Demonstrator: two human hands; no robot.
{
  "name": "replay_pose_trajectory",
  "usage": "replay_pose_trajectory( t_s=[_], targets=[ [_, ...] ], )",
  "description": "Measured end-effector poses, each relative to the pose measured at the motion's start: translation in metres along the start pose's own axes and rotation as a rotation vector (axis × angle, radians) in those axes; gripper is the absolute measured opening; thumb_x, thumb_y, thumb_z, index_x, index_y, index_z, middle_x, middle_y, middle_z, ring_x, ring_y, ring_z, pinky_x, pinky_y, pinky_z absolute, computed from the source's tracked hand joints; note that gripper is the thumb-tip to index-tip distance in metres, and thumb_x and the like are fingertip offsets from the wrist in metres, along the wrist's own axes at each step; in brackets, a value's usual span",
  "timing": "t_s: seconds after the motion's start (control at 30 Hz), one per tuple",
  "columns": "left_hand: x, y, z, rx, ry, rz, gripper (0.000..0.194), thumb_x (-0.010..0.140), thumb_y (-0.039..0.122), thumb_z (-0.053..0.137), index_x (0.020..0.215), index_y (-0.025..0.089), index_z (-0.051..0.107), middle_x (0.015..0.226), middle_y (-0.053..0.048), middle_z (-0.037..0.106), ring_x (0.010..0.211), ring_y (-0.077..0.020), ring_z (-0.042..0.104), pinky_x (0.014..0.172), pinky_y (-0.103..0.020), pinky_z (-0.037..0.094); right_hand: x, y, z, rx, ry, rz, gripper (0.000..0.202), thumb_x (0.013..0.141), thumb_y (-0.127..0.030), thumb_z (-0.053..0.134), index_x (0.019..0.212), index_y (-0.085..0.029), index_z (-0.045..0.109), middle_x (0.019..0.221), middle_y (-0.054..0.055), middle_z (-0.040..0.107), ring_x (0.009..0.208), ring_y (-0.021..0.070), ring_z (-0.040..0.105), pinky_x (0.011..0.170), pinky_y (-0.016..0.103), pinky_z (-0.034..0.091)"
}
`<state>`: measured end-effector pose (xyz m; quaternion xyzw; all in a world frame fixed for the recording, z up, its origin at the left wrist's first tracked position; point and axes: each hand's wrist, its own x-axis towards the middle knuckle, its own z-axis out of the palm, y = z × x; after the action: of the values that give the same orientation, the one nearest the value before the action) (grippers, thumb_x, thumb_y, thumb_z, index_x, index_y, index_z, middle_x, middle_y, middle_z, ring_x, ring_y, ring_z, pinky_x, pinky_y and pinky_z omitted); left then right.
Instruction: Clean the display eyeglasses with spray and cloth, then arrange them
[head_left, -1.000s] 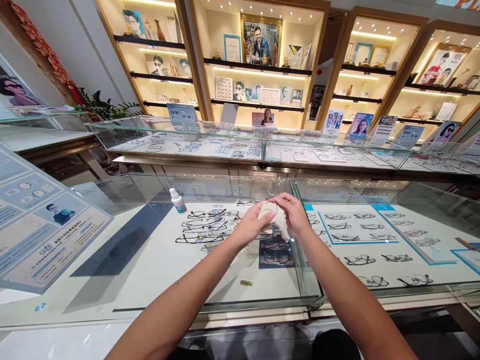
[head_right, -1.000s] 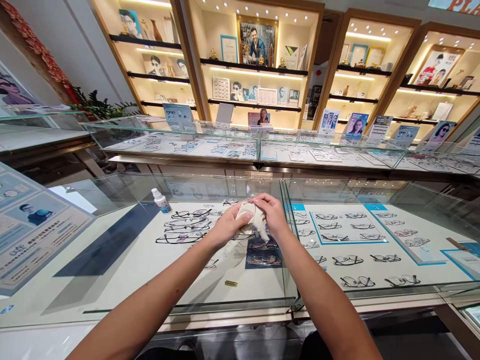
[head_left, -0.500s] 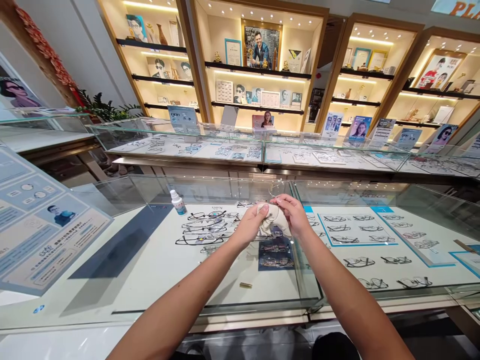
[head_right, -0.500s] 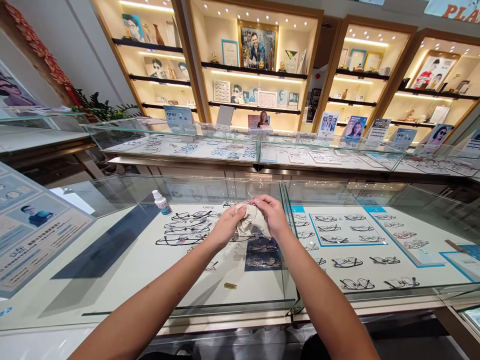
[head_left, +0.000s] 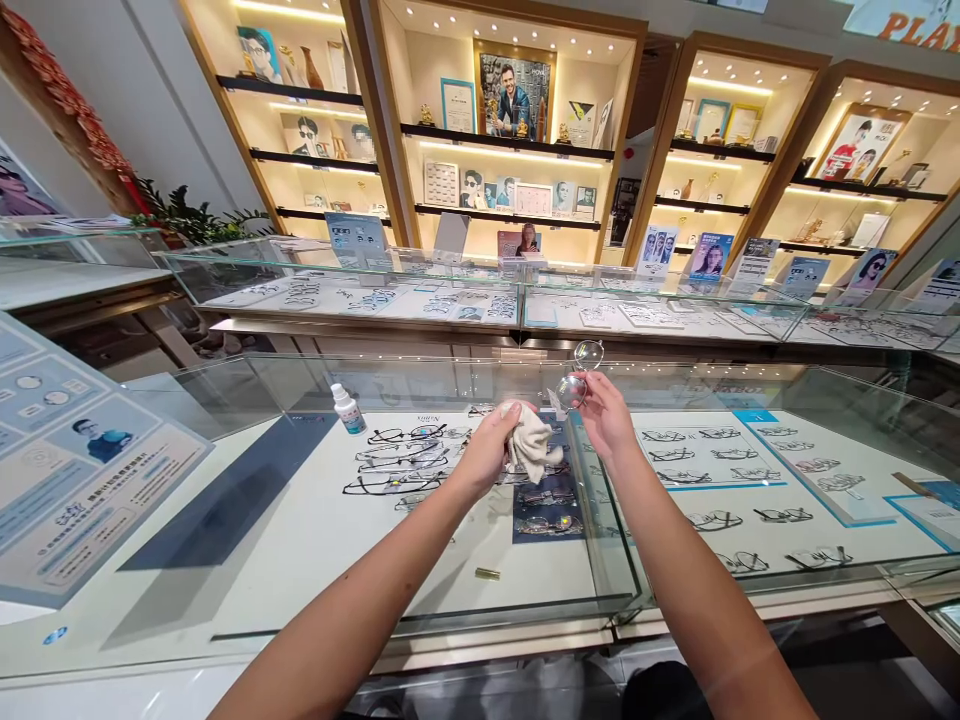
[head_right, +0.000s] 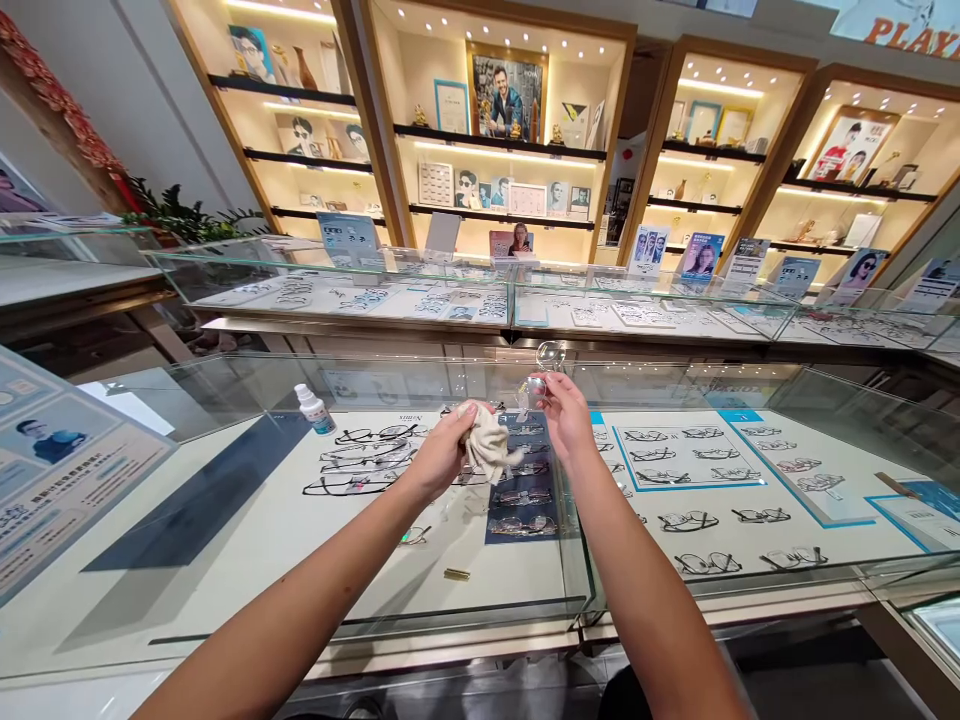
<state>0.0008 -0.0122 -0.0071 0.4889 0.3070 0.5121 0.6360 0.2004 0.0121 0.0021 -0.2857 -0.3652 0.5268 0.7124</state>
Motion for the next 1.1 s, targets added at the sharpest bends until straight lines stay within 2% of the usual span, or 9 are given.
replay_pose_trajectory(
  t_s=[0.27, 0.37, 0.5, 0.63, 0.73, 0.83, 0.93, 1.0, 1.1],
  targets=[
    [-0.019, 0.001, 0.013, 0.064, -0.495, -0.263, 0.042, 0.086, 0.039, 0.063, 0.121, 0.019, 0.074, 0.099, -0.006, 0.067, 0.092, -0.0219, 0.060, 0.080, -0.030, 0.047, 0.008, 0.008, -0.006, 0.026, -0.016, 0.009, 0.032, 0.070, -0.044, 0.093, 0.086, -0.024, 0.073, 0.106, 0.002, 0.079, 0.077, 0.0122, 0.065, 0.061, 0.022, 0.051],
    [-0.026, -0.009, 0.018, 0.241, -0.596, -0.205, 0.047, 0.094, 0.043, 0.067, 0.137, 0.024, 0.065, 0.109, -0.005, 0.067, 0.093, -0.0189, 0.058, 0.081, -0.029, 0.043, 0.011, 0.009, -0.009, 0.027, -0.008, 0.013, 0.032, 0.070, -0.044, 0.092, 0.087, -0.023, 0.074, 0.104, 0.003, 0.079, 0.076, 0.0122, 0.065, 0.060, 0.022, 0.051],
    [-0.035, -0.019, 0.026, 0.235, -0.788, -0.174, 0.063, 0.097, 0.058, 0.068, 0.146, 0.024, 0.049, 0.116, -0.007, 0.068, 0.093, -0.0172, 0.059, 0.083, -0.030, 0.044, 0.010, 0.008, -0.009, -0.003, -0.011, 0.006, 0.030, 0.071, -0.044, 0.091, 0.087, -0.025, 0.074, 0.106, 0.002, 0.079, 0.077, 0.0133, 0.065, 0.060, 0.024, 0.051],
    [-0.039, -0.019, 0.028, 0.511, -0.988, -0.066, 0.045, 0.101, 0.057, 0.062, 0.133, 0.025, 0.063, 0.137, -0.012, 0.066, 0.122, -0.0252, 0.061, 0.107, -0.040, 0.045, 0.007, 0.005, -0.008, -0.048, -0.030, -0.003, 0.030, 0.073, -0.047, 0.091, 0.085, -0.025, 0.073, 0.108, 0.002, 0.079, 0.078, 0.0139, 0.066, 0.062, 0.025, 0.052],
    [-0.042, -0.021, 0.025, 0.699, -1.052, 0.062, 0.045, 0.101, 0.054, 0.061, 0.137, 0.028, 0.068, 0.148, -0.012, 0.059, 0.140, -0.0294, 0.053, 0.118, -0.042, 0.039, 0.005, 0.003, -0.006, -0.069, -0.046, -0.013, 0.032, 0.072, -0.048, 0.092, 0.085, -0.026, 0.074, 0.108, 0.002, 0.079, 0.079, 0.0144, 0.066, 0.063, 0.025, 0.051],
    [-0.044, -0.029, 0.025, 0.823, -1.074, 0.104, 0.050, 0.097, 0.053, 0.068, 0.140, 0.029, 0.069, 0.143, -0.012, 0.061, 0.138, -0.0311, 0.054, 0.116, -0.042, 0.042, 0.005, 0.004, -0.006, -0.092, -0.062, -0.022, 0.032, 0.073, -0.049, 0.091, 0.085, -0.026, 0.072, 0.108, 0.001, 0.079, 0.079, 0.0152, 0.066, 0.064, 0.027, 0.050],
    [-0.042, -0.032, 0.025, 0.813, -1.022, 0.170, 0.039, 0.096, 0.048, 0.070, 0.127, 0.024, 0.075, 0.120, -0.010, 0.071, 0.113, -0.0253, 0.066, 0.097, -0.034, 0.050, 0.004, 0.006, -0.005, -0.128, -0.098, -0.030, 0.031, 0.076, -0.050, 0.089, 0.087, -0.026, 0.072, 0.109, 0.001, 0.079, 0.082, 0.0160, 0.066, 0.067, 0.028, 0.049],
    [-0.034, -0.027, 0.021, 0.838, -0.832, 0.245, 0.028, 0.101, 0.043, 0.061, 0.106, 0.021, 0.076, 0.094, -0.006, 0.071, 0.085, -0.0190, 0.065, 0.078, -0.029, 0.048, 0.003, 0.005, -0.005, -0.166, -0.130, -0.053, 0.031, 0.079, -0.052, 0.086, 0.088, -0.027, 0.071, 0.110, 0.001, 0.079, 0.086, 0.0170, 0.067, 0.071, 0.029, 0.049],
    [-0.017, -0.015, 0.003, 0.982, -0.362, 0.428, 0.042, 0.107, 0.042, 0.044, 0.079, 0.020, 0.065, 0.072, -0.002, 0.060, 0.069, -0.0170, 0.052, 0.069, -0.031, 0.039, 0.001, 0.003, -0.004, -0.280, -0.175, -0.134, 0.031, 0.084, -0.055, 0.082, 0.090, -0.027, 0.069, 0.110, 0.002, 0.080, 0.091, 0.0190, 0.068, 0.078, 0.031, 0.049]
  ],
)
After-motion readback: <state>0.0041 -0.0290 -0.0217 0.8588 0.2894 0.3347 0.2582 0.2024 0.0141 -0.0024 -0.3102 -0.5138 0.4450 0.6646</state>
